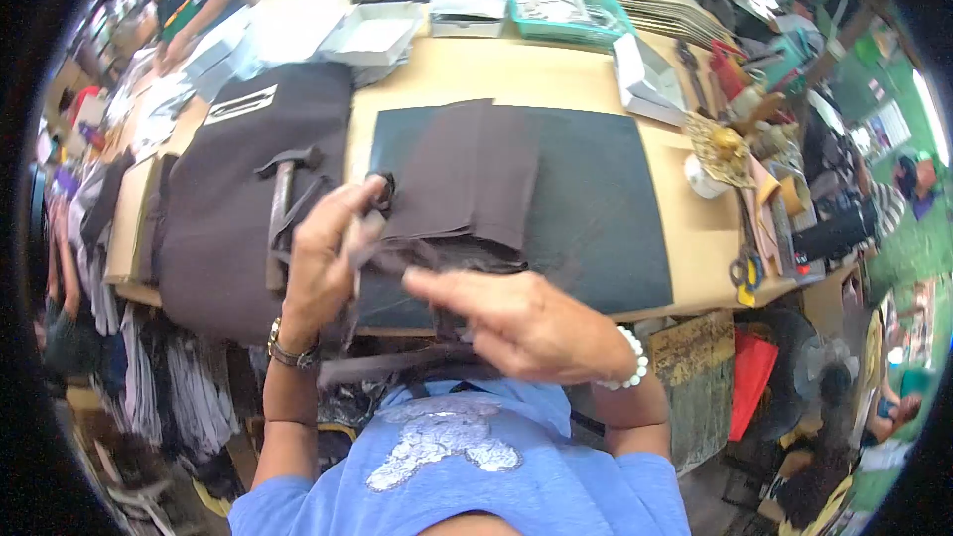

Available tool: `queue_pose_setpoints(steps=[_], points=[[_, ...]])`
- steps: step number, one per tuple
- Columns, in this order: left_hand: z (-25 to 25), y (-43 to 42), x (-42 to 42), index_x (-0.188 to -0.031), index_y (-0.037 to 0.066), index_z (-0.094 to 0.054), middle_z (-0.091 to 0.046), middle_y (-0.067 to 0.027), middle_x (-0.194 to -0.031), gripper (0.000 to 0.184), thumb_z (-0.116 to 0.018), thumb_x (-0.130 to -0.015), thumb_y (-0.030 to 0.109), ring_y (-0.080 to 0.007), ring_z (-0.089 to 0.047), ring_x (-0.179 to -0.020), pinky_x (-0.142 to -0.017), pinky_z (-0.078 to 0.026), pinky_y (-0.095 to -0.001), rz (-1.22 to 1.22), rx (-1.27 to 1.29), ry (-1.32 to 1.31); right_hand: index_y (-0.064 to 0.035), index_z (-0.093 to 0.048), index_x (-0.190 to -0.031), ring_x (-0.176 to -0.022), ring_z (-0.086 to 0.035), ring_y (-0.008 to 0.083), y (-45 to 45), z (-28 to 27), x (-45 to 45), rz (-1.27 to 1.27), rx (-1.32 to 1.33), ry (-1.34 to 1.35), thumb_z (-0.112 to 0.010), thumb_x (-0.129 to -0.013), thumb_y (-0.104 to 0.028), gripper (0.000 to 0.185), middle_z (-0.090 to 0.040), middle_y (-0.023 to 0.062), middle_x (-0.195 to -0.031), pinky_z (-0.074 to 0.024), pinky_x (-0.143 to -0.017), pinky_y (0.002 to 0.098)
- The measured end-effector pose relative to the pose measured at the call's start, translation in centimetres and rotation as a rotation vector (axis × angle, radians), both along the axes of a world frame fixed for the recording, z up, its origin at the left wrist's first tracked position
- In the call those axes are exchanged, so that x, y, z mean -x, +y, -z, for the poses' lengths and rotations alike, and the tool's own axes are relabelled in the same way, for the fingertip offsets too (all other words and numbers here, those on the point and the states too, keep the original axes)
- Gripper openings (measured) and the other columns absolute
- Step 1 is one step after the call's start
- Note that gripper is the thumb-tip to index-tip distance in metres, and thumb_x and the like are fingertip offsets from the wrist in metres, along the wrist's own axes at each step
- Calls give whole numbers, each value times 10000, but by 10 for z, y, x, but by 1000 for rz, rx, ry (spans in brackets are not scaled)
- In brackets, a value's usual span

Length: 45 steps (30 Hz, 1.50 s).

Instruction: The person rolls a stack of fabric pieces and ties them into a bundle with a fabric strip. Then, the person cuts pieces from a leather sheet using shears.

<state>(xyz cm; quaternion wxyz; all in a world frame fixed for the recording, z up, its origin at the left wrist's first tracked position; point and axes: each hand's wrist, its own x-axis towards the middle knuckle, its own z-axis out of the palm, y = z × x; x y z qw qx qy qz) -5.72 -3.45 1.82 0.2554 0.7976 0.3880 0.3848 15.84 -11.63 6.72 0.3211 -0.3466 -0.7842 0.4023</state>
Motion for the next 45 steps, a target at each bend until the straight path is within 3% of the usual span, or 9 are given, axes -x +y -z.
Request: queue_pose_setpoints(steps=[2,7,12,16,25,28,31,34,45], points=[[-2,0,13,-1064,-36,-597,-643,-112,-988,236,-516,-843,-20,-125,-600,-889,-773,-474,-216,-154,78,-300,16,-475,-1212,-932,-607,313,12,6,11,64,-102,-21,-435,-692,129,534,-601,197,-1028,-458,-854,334],[7,8,40,-1081,-32,-586,-636,-95,-979,245,-551,-839,-19,-101,-594,-850,-739,-496,-204,-134,228,-639,-18,-619,-845,-656,-630,257,52,18,41,172,-499,-265,-581,-735,-47,120,-640,121,-757,-506,-593,332],[10,5,50,-1122,-25,-560,-601,-85,-1019,309,-483,-830,-87,-90,-587,-797,-697,-508,-203,-97,330,-673,-14,-616,-813,-631,-578,264,89,13,57,365,-617,-170,-587,-768,-95,96,-603,118,-710,-462,-606,346],[17,1,49,-1215,-43,-472,-543,-142,-1185,466,-516,-753,-93,-114,-598,-769,-714,-500,-229,41,470,-916,18,-602,-850,-661,-575,247,114,-1,73,331,-115,-8,-498,-812,-77,145,-590,141,-702,-449,-648,341],[-3,27,30,-1066,-33,-593,-642,-68,-872,286,-594,-854,160,-88,-590,-789,-709,-471,-203,-154,229,-903,14,-657,-791,-550,-606,220,161,-57,114,218,-541,-269,-572,-771,-270,297,-604,167,-609,-466,-549,342],[-29,45,36,-1009,-16,-624,-656,-100,-915,214,-580,-858,128,-103,-621,-801,-688,-487,-193,-89,144,-926,5,-645,-743,-514,-451,74,185,-93,110,146,-752,-152,-633,-787,-283,291,-516,19,-554,-352,-470,244],[-50,56,47,-986,9,-636,-654,-90,-929,166,-564,-847,63,-132,-642,-764,-642,-504,-209,-92,76,-938,34,-628,-703,-534,-585,277,176,-139,104,501,-916,-526,-612,-720,-114,151,-582,187,-582,-467,-537,339],[-52,62,54,-1016,33,-626,-649,-90,-968,188,-537,-860,90,-135,-642,-794,-669,-518,-213,-69,155,-957,41,-634,-732,-579,-603,253,204,-139,92,485,-836,-854,-606,-713,-214,257,-610,188,-634,-461,-554,358],[-44,78,0,-938,10,-642,-646,-47,-795,290,-570,-869,282,-56,-584,-733,-628,-462,-162,54,245,-823,56,-635,-806,-572,-498,134,191,-155,85,-10,-381,-681,-579,-787,-268,330,-569,71,-626,-394,-524,279]])
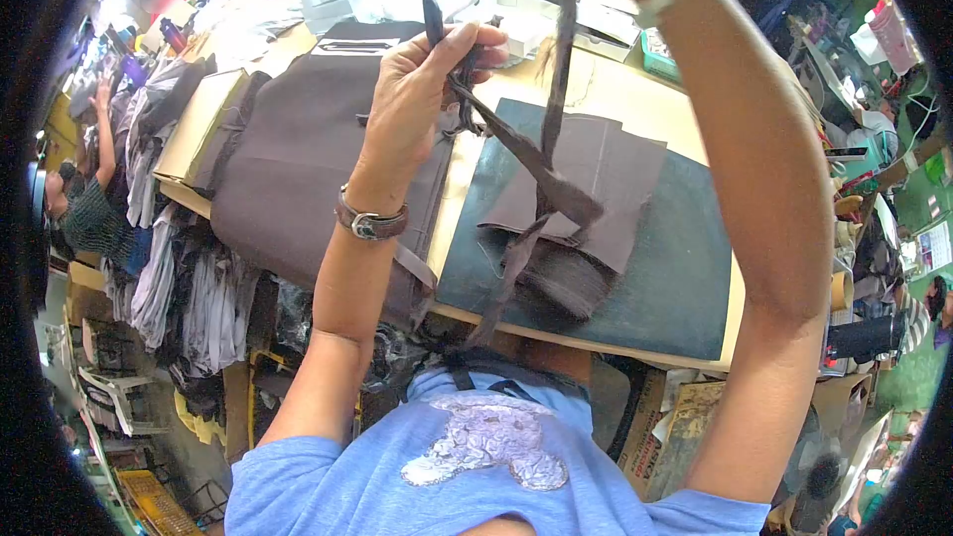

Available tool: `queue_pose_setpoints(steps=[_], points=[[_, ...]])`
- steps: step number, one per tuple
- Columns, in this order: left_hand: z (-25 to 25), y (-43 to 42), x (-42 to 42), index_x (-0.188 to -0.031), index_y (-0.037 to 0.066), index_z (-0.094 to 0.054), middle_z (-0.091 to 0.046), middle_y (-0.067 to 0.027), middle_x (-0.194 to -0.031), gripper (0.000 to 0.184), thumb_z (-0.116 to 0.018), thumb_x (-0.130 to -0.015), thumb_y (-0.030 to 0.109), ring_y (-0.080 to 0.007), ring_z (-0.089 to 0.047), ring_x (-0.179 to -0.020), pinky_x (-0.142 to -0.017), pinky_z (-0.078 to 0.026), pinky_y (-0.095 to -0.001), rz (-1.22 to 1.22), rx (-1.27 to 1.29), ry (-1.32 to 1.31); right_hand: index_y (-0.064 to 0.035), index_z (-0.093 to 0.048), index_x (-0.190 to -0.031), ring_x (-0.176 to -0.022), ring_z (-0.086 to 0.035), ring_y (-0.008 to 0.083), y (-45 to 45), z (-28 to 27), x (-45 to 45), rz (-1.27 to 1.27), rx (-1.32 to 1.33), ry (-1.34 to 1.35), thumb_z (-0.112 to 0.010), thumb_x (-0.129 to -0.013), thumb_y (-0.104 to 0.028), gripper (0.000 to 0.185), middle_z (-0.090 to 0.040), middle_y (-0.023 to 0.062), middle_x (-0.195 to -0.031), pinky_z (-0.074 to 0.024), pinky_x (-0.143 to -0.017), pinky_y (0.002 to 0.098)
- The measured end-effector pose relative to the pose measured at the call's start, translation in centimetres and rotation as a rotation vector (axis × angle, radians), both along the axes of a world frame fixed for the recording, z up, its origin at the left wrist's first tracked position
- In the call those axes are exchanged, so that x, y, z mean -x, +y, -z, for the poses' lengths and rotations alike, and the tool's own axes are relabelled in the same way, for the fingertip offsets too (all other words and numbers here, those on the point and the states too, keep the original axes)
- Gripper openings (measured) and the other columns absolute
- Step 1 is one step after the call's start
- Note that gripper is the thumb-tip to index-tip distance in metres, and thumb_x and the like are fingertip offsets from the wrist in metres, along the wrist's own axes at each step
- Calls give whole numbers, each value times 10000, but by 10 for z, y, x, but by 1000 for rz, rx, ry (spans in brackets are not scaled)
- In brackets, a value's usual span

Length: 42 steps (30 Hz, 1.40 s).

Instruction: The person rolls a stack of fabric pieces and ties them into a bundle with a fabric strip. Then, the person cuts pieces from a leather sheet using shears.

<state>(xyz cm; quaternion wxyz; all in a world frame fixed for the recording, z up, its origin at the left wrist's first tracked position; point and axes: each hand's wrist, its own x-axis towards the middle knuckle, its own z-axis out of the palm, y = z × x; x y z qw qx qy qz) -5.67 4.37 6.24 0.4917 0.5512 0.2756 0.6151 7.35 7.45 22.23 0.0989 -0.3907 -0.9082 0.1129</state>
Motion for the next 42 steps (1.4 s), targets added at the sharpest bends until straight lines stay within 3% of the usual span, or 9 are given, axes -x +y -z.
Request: queue_pose_setpoints(steps=[7,13,17,19,23,26,32,38,42], points=[[21,-4,57,-892,-1,-649,-645,-55,-796,245,-536,-889,216,-85,-592,-712,-662,-479,-195,62,59,177,-27,-671,-741,-528,-443,36,36,32,-106,198,-292,105,-560,-835,-239,257,-539,-16,-591,-357,-476,218],[19,-2,99,-876,-9,-640,-634,-40,-773,169,-568,-866,143,-68,-566,-677,-667,-477,-203,60,87,419,-5,-670,-679,-454,-457,112,16,68,-142,347,-70,18,-602,-760,-223,242,-503,3,-475,-399,-488,284],[16,1,98,-842,-3,-633,-621,-24,-709,165,-563,-854,146,-39,-539,-621,-560,-442,-175,32,18,508,-8,-561,-1116,-907,-572,262,-24,95,-117,295,-299,-418,-688,-690,-216,491,-594,175,-970,-445,-800,336],[11,2,84,-830,4,-638,-599,-4,-664,153,-566,-842,138,-18,-500,-574,-503,-400,-162,137,7,587,-33,-415,-1266,-1102,-480,306,-25,113,-85,110,-284,-125,-708,-673,-209,684,-499,185,-1181,-395,-922,351],[8,-7,53,-872,-20,-635,-570,20,-644,153,-566,-822,107,-15,-439,-557,-488,-372,-175,237,-37,524,-63,-481,-1211,-910,-570,295,-45,131,-7,-189,-179,230,-634,-751,-204,505,-581,187,-987,-453,-777,351],[5,-17,62,-877,-31,-641,-598,2,-680,157,-581,-825,103,-24,-474,-591,-520,-394,-175,156,47,473,-37,-558,-1085,-742,-596,256,-41,141,-4,-166,-220,356,-552,-815,-124,284,-602,143,-823,-465,-667,335],[16,-36,59,-963,-47,-624,-612,-70,-958,218,-650,-794,88,-64,-561,-738,-626,-469,-180,-49,137,56,-30,-584,-911,-560,-548,146,-37,149,-12,143,521,764,-446,-904,-165,193,-593,43,-660,-449,-543,286],[43,-67,29,-1002,-64,-598,-597,-153,-962,223,-534,-789,-50,-180,-608,-767,-646,-486,-245,-433,-299,686,-97,-566,-898,-724,-574,137,-44,184,5,202,1344,1378,-457,-918,-273,208,-612,41,-838,-471,-609,278],[70,-91,13,-977,-67,-613,-605,-172,-972,243,-502,-764,-105,-204,-631,-769,-643,-510,-249,-397,-301,683,-91,-553,-910,-715,-569,140,-37,184,10,214,1249,1465,-493,-902,-237,158,-593,32,-802,-480,-629,298]])
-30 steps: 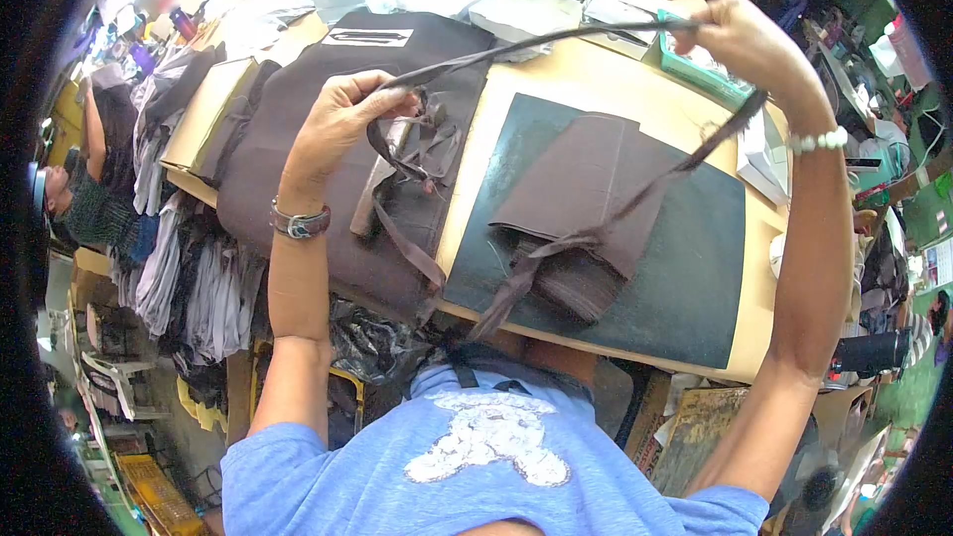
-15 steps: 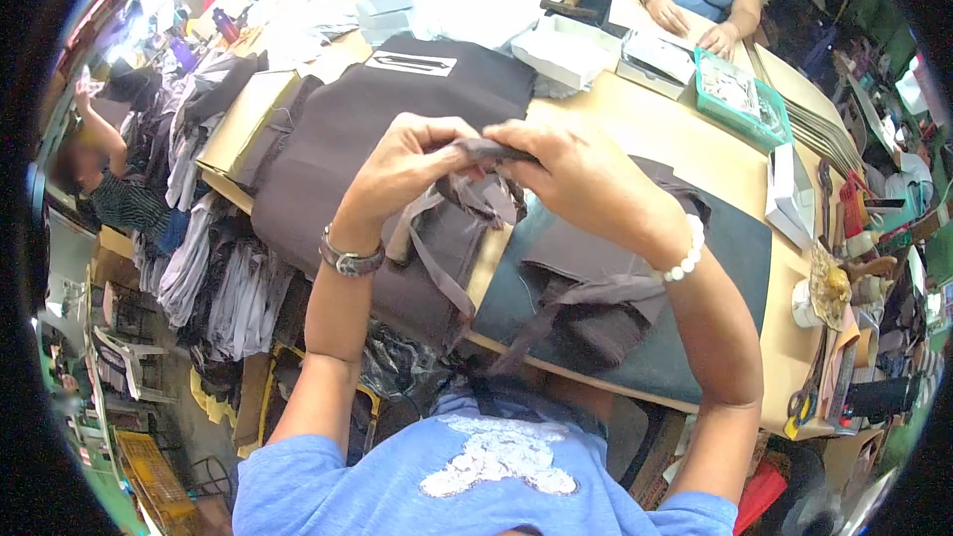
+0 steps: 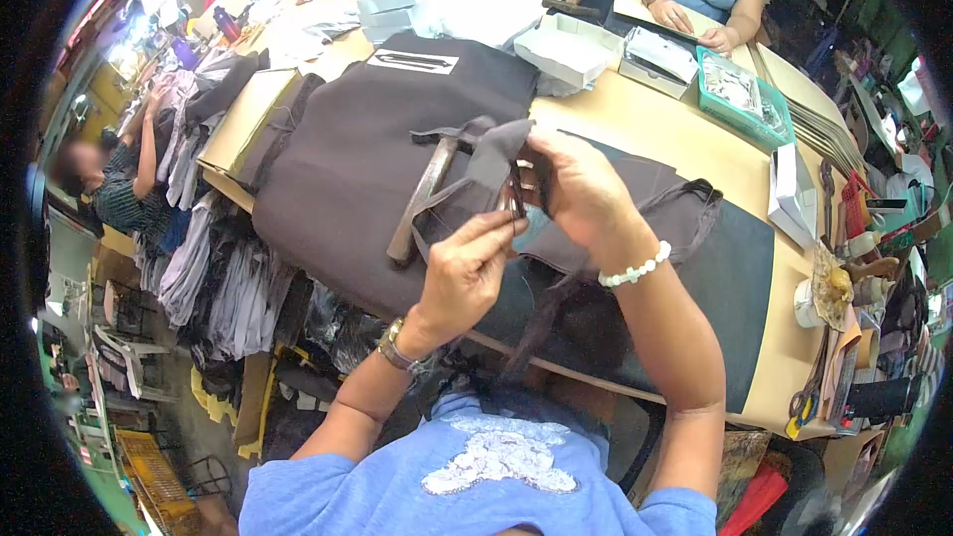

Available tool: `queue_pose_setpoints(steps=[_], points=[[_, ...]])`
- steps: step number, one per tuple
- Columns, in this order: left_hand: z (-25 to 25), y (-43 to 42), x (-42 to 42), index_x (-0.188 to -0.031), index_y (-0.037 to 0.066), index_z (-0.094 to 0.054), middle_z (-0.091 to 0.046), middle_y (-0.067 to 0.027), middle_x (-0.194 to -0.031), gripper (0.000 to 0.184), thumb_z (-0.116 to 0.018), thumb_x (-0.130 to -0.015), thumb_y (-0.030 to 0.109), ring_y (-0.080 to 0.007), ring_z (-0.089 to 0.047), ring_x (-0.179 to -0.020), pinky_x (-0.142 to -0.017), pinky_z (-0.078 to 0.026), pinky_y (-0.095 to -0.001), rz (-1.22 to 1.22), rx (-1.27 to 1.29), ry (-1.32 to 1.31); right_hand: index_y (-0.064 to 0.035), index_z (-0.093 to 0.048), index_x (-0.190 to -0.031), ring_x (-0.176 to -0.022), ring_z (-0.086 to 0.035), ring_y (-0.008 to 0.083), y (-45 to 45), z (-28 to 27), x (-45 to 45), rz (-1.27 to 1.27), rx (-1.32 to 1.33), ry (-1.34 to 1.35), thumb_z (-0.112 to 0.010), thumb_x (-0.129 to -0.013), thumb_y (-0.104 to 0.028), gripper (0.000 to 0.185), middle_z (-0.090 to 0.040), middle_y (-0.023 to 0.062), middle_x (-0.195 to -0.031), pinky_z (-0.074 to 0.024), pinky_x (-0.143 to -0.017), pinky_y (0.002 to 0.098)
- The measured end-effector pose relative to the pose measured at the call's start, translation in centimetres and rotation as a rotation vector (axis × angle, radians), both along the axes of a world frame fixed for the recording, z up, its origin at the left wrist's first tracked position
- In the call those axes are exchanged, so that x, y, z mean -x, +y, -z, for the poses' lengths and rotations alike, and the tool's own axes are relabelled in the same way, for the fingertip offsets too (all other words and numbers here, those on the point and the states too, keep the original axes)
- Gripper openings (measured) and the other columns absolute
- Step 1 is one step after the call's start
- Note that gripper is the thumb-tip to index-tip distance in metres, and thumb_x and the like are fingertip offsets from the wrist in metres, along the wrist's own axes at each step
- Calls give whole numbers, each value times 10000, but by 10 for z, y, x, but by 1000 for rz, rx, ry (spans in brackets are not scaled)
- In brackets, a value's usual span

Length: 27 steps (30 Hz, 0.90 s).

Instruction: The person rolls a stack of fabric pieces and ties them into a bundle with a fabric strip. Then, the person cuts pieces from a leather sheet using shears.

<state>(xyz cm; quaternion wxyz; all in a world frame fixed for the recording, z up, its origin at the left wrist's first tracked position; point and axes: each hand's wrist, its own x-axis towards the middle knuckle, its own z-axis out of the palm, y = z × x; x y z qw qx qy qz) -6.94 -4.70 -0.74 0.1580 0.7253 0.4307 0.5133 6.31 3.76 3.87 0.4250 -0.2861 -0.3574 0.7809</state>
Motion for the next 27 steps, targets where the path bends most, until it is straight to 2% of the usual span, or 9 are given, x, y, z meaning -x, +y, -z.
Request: queue_pose_setpoints(steps=[5,7,10,13,15,16,22,26,27], points=[[12,-10,8,-936,-32,-644,-555,-168,-1123,202,-547,-760,-51,-225,-555,-1017,-812,-481,-319,170,175,-275,-57,-586,-946,-562,-501,75,-10,-7,-2,124,-129,-68,-476,-911,-182,171,-561,-3,-739,-405,-514,199],[20,1,25,-799,-34,-639,-558,-183,-1127,275,-468,-866,170,-231,-545,-998,-878,-413,-320,246,279,-849,-28,-602,-968,-523,-453,45,-18,-6,-1,57,-384,-161,-472,-914,-170,200,-540,-30,-692,-356,-477,175],[14,8,46,-894,16,-628,-617,-110,-987,581,-265,-926,469,-193,-578,-874,-840,-431,-350,278,562,-914,-7,-615,-944,-538,-413,21,-43,-6,4,96,-586,-341,-465,-908,-115,189,-516,-40,-642,-321,-472,179],[-8,3,37,-964,19,-610,-617,-100,-974,567,-261,-933,465,-196,-590,-846,-843,-445,-356,481,754,-939,38,-558,-861,-595,-535,157,-52,-1,13,163,-929,-546,-518,-836,-41,91,-539,99,-660,-433,-555,278],[0,8,38,-1050,10,-566,-616,-96,-966,435,-351,-940,372,-200,-589,-891,-840,-464,-356,366,658,-1121,34,-550,-825,-611,-574,259,-51,5,20,224,-1326,-572,-548,-791,-11,57,-541,163,-707,-450,-569,317],[1,13,41,-1060,12,-559,-616,-95,-970,387,-382,-938,335,-197,-589,-899,-837,-467,-351,358,608,-1159,34,-546,-813,-654,-576,337,-62,0,18,101,-1192,-657,-564,-760,1,64,-539,179,-751,-460,-581,357],[2,11,62,-1042,45,-573,-627,-78,-972,205,-499,-904,176,-183,-592,-905,-801,-471,-305,376,554,-1449,28,-560,-812,-719,-577,320,-73,9,16,-42,-1161,-748,-576,-760,-21,74,-561,151,-869,-466,-630,367],[2,10,64,-1057,33,-554,-618,-90,-979,194,-496,-899,130,-180,-593,-909,-797,-492,-310,380,443,-1517,36,-600,-891,-876,-578,279,-67,12,12,118,-1222,-711,-573,-738,19,156,-511,181,-1133,-457,-770,353],[1,10,64,-1061,27,-551,-619,-96,-984,194,-492,-898,115,-181,-596,-908,-791,-495,-306,321,420,-1453,23,-607,-961,-795,-596,217,-63,8,10,235,-1270,-739,-531,-778,32,199,-561,137,-1052,-474,-702,315]])
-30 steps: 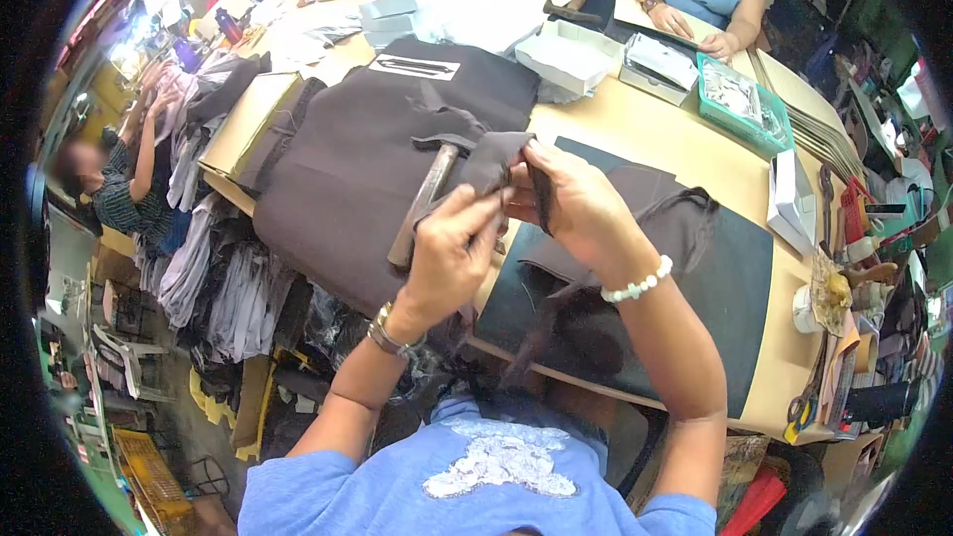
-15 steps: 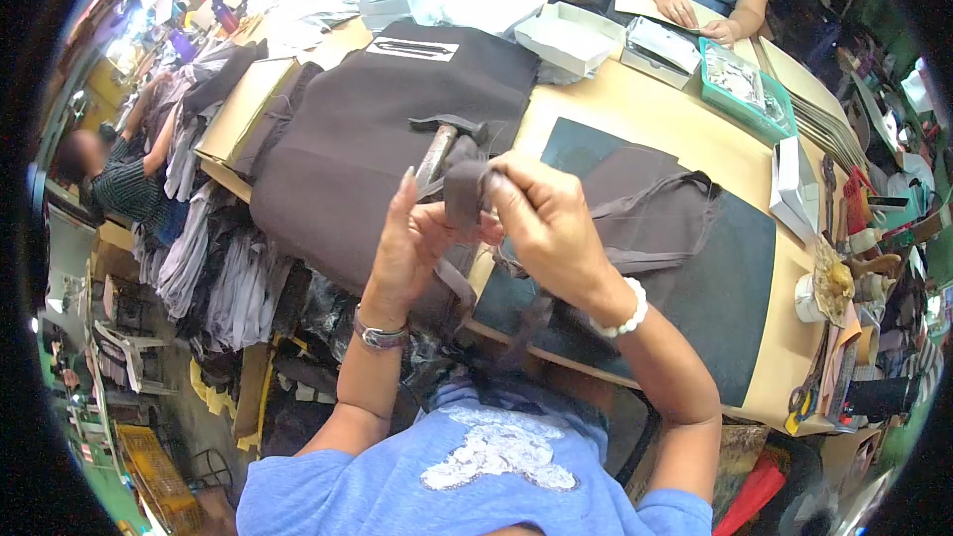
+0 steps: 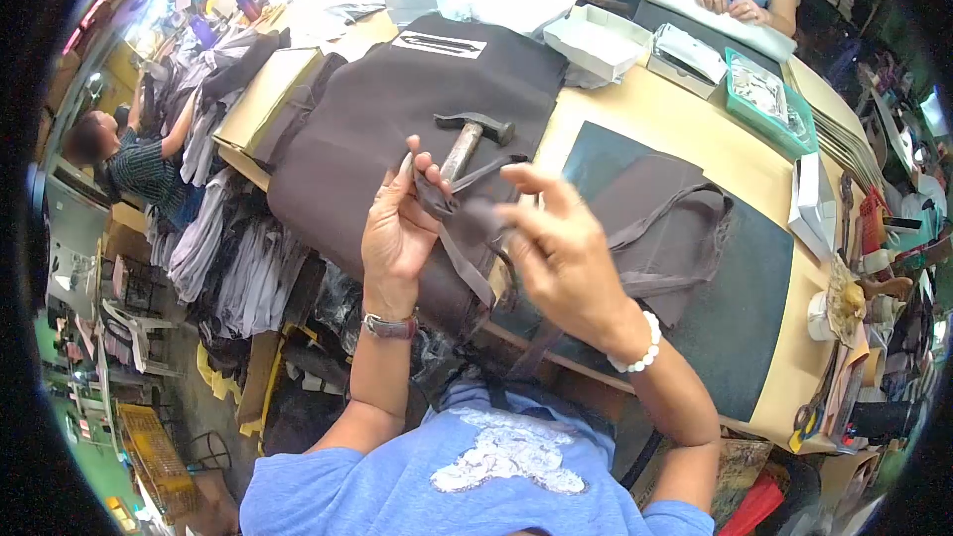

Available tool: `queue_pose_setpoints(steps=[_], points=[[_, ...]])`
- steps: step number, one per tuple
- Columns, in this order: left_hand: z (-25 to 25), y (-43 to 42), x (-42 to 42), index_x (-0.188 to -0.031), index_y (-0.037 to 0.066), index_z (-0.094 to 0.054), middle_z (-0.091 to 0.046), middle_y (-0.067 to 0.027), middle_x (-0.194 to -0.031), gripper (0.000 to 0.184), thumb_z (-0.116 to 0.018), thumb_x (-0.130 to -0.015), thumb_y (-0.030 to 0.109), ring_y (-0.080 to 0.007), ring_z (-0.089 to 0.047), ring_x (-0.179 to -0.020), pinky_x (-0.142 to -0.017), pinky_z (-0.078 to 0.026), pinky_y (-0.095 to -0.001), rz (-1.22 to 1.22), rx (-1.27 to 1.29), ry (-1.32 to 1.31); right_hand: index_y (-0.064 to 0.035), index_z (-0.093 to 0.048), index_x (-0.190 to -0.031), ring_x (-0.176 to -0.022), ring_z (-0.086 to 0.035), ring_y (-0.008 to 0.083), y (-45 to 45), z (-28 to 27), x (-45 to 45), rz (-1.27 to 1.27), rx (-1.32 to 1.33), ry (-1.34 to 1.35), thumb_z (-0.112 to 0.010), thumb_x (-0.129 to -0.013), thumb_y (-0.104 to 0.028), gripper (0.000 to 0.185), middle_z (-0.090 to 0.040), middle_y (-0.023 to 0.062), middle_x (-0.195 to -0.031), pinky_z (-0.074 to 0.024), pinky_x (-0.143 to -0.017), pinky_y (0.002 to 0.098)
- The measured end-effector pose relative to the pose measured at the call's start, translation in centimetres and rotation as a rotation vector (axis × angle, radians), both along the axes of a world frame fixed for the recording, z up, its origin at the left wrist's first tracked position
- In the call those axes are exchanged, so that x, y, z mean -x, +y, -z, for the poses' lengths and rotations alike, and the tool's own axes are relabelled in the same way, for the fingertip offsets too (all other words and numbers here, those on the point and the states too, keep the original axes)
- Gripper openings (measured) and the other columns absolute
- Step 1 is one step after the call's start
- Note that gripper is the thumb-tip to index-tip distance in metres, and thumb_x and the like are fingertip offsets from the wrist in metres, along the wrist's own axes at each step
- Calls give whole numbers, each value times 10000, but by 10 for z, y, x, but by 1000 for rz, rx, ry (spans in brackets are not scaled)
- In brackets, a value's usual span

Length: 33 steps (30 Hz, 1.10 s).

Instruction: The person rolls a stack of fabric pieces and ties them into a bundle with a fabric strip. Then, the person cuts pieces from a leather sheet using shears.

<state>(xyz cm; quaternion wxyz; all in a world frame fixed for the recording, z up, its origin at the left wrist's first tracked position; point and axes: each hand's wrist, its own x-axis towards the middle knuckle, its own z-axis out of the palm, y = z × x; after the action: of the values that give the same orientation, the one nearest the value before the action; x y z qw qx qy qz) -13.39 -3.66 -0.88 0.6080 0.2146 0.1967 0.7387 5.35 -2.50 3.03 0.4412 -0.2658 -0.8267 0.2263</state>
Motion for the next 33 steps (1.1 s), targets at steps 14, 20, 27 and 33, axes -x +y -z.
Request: queue_pose_setpoints(steps=[14,20,27,33], points=[[9,-3,-60,-1134,7,-501,-603,-118,-1040,287,-399,-924,172,-172,-590,-919,-842,-466,-290,22,121,16,-12,-468,-1224,-593,-572,315,0,17,39,351,-102,-81,-501,-793,-41,434,-547,167,-813,-481,-522,372],[4,-3,-68,-1130,-20,-494,-587,-164,-1060,464,-318,-945,367,-191,-560,-982,-896,-431,-309,92,49,-67,-50,-493,-1220,-600,-588,265,-6,29,31,327,-106,-141,-536,-779,-61,443,-555,107,-836,-476,-494,350],[3,-5,-70,-1082,-26,-525,-596,-151,-1041,410,-355,-950,323,-178,-577,-931,-857,-452,-283,73,66,-2,-67,-487,-1229,-668,-609,268,-6,33,27,261,-86,-55,-562,-754,-44,482,-573,107,-856,-490,-531,344],[-24,8,-61,-989,-14,-565,-619,-120,-944,275,-415,-936,210,-155,-591,-818,-749,-484,-278,-5,-8,298,23,-391,-1191,-913,-569,309,-4,2,14,318,-34,84,-694,-666,-127,625,-534,182,-1039,-469,-763,358]])
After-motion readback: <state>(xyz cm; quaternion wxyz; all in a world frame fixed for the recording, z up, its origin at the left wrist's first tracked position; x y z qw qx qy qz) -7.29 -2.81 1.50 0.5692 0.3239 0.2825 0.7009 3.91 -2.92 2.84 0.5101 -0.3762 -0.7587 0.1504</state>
